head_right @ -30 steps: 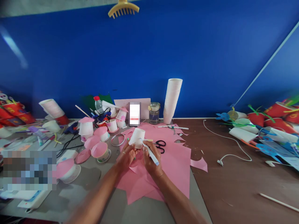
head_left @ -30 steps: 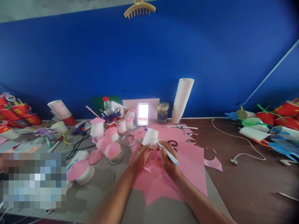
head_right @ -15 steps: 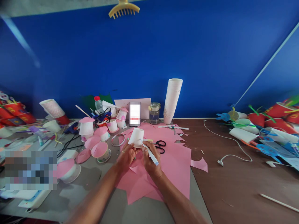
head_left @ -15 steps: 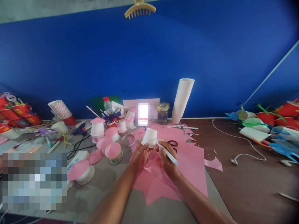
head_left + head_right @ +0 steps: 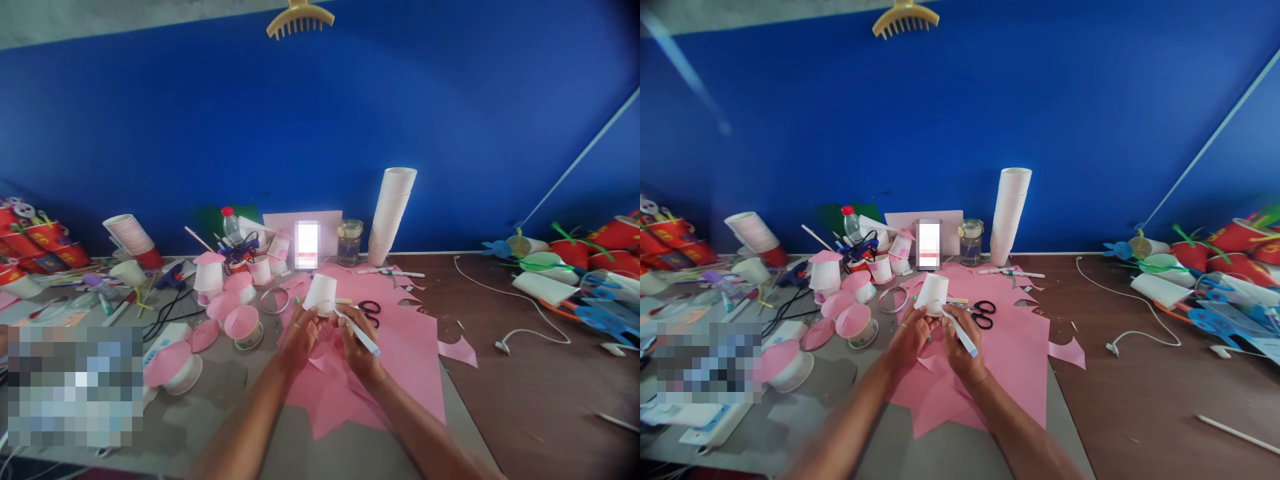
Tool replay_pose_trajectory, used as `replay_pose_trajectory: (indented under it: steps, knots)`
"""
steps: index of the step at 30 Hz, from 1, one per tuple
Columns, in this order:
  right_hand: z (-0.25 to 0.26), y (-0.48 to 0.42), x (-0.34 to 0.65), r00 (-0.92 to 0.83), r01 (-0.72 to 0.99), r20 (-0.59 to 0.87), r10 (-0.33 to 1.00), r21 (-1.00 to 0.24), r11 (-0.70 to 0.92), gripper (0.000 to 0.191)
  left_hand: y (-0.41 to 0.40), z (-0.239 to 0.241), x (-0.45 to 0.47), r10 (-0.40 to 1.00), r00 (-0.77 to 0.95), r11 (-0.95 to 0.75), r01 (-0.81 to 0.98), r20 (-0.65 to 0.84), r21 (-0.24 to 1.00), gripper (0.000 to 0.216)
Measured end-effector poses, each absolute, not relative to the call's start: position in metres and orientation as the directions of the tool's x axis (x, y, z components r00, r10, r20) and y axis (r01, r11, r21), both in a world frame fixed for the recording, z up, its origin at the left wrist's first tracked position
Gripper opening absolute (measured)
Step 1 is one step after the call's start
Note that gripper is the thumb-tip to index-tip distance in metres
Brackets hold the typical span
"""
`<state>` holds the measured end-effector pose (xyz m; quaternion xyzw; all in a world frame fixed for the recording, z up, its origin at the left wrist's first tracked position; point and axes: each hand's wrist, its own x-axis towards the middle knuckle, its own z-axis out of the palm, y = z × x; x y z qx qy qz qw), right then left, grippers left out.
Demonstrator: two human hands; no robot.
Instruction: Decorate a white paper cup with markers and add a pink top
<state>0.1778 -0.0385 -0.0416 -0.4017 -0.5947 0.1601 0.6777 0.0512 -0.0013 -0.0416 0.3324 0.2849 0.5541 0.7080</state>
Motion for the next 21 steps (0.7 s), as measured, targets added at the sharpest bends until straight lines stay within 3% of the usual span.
replay_pose_trajectory:
  steps: [21]
  knots:
    - [-0.037, -0.035, 0.181, 0.294, 0.192, 0.610, 0.735, -0.792, 0.580, 0.017, -0.003, -0.031, 0.053, 0.962, 0.269, 0.223, -0.691, -0.041, 0.687, 0.044]
